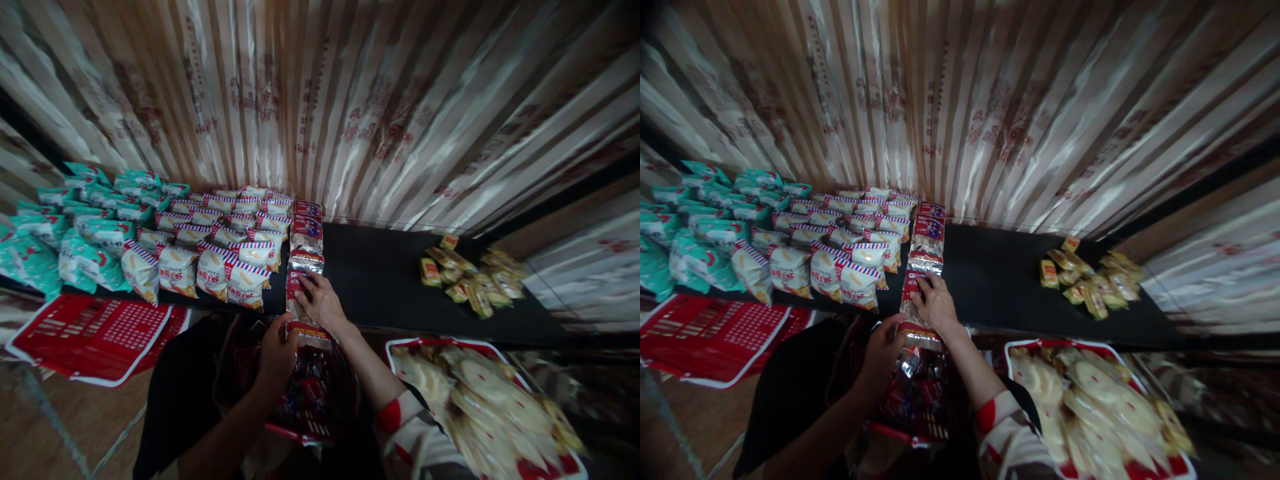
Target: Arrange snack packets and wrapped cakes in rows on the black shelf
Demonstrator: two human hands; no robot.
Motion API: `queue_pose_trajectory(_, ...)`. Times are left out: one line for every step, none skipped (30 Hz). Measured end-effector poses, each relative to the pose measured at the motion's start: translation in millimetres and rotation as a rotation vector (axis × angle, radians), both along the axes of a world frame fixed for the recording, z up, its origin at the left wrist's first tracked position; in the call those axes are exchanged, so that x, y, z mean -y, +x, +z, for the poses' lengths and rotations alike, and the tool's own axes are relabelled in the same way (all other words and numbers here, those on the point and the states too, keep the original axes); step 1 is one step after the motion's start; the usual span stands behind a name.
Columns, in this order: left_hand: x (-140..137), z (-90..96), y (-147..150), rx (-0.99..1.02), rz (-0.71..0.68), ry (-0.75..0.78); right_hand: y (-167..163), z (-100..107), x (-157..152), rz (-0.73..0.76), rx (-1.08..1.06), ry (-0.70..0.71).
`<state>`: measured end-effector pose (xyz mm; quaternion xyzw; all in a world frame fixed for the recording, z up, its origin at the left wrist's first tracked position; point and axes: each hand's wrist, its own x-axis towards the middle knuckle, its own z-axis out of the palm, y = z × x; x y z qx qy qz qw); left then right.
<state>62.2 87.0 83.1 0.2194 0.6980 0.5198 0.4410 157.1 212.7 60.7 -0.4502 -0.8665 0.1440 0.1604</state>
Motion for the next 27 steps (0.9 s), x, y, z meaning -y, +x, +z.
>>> queue_pose_trajectory(-0.7,-0.3,0.0,0.002,0.003,-0.002,0.4,-0.8,-0.5,-0.007,-0.003,0.001)
queue_pose_trajectory(-1.4,-0.3,-0.1,0.004,0.004,-0.003,0.7,-1.5,-0.9,-0.011,-0.007,0.005)
queue_pose_trajectory(-1.9,-0.2,-0.1,0.007,0.005,0.0,1.0,-2.3,-1.2,-0.012,-0.014,0.012)
queue_pose_trajectory(-2.3,0.2,-0.1,0.01,0.005,0.003,1.0,-3.1,-1.4,-0.014,-0.025,0.02)
queue_pose_trajectory(-2.6,0.5,0.0,0.014,0.008,0.004,1.0,-3.9,-1.6,-0.017,-0.041,0.026)
queue_pose_trajectory(-2.7,0.7,0.2,0.016,0.012,0.004,0.8,-4.8,-1.6,-0.019,-0.062,0.029)
queue_pose_trajectory(-2.8,0.7,0.5,0.016,0.022,0.001,0.6,-5.8,-1.6,-0.019,-0.088,0.025)
queue_pose_trajectory(-2.9,0.2,0.9,0.011,0.034,0.0,0.4,-6.7,-1.4,-0.021,-0.118,0.016)
queue_pose_trajectory(-2.9,-0.6,1.3,0.005,0.046,-0.001,0.3,-7.7,-1.0,-0.023,-0.152,0.004)
queue_pose_trajectory(-3.0,-1.8,1.6,0.0,0.051,-0.004,0.4,-8.4,-0.4,-0.025,-0.186,-0.005)
queue_pose_trajectory(-3.1,-3.4,1.6,-0.005,0.052,-0.005,0.7,-9.0,0.1,-0.03,-0.215,-0.006)
queue_pose_trajectory(-3.1,-5.2,1.5,-0.009,0.051,-0.004,1.2,-9.3,0.5,-0.042,-0.235,0.005)
queue_pose_trajectory(-3.2,-7.0,1.1,-0.013,0.049,-0.002,1.9,-9.4,0.6,-0.06,-0.244,0.027)
queue_pose_trajectory(-3.2,-8.8,0.6,-0.021,0.047,0.003,2.7,-9.2,-0.1,-0.083,-0.244,0.057)
queue_pose_trajectory(-3.4,-10.4,0.1,-0.031,0.043,0.008,3.4,-8.9,-1.6,-0.112,-0.24,0.088)
queue_pose_trajectory(-3.6,-11.6,-0.4,-0.043,0.04,0.013,3.9,-8.5,-4.1,-0.139,-0.234,0.113)
queue_pose_trajectory(-4.0,-12.6,-0.7,-0.053,0.037,0.018,3.8,-8.0,-7.7,-0.159,-0.229,0.126)
queue_pose_trajectory(-4.6,-13.2,-0.7,-0.06,0.034,0.019,3.2,-7.7,-12.3,-0.17,-0.225,0.127)
queue_pose_trajectory(-5.4,-13.6,-0.5,-0.064,0.033,0.02,1.9,-7.6,-17.5,-0.172,-0.221,0.119)
queue_pose_trajectory(-6.5,-13.8,0.1,-0.066,0.035,0.02,0.1,-7.6,-23.1,-0.17,-0.218,0.105)
queue_pose_trajectory(-7.8,-13.9,0.8,-0.065,0.04,0.02,-2.3,-7.8,-28.7,-0.164,-0.215,0.088)
queue_pose_trajectory(-9.2,-14.1,1.5,-0.065,0.041,0.021,-4.9,-8.0,-33.8,-0.159,-0.216,0.073)
queue_pose_trajectory(-10.7,-14.3,2.1,-0.065,0.038,0.02,-7.6,-8.3,-38.2,-0.156,-0.219,0.064)
queue_pose_trajectory(-12.3,-14.7,2.6,-0.072,0.036,0.02,-10.1,-8.5,-41.6,-0.153,-0.223,0.059)
queue_pose_trajectory(-13.8,-15.2,2.9,-0.081,0.034,0.02,-12.3,-8.6,-44.0,-0.149,-0.223,0.057)
queue_pose_trajectory(-15.3,-15.8,3.0,-0.092,0.031,0.022,-13.8,-8.6,-45.2,-0.141,-0.219,0.056)
queue_pose_trajectory(-16.8,-16.4,2.9,-0.103,0.028,0.024,-14.8,-8.5,-45.6,-0.133,-0.212,0.053)
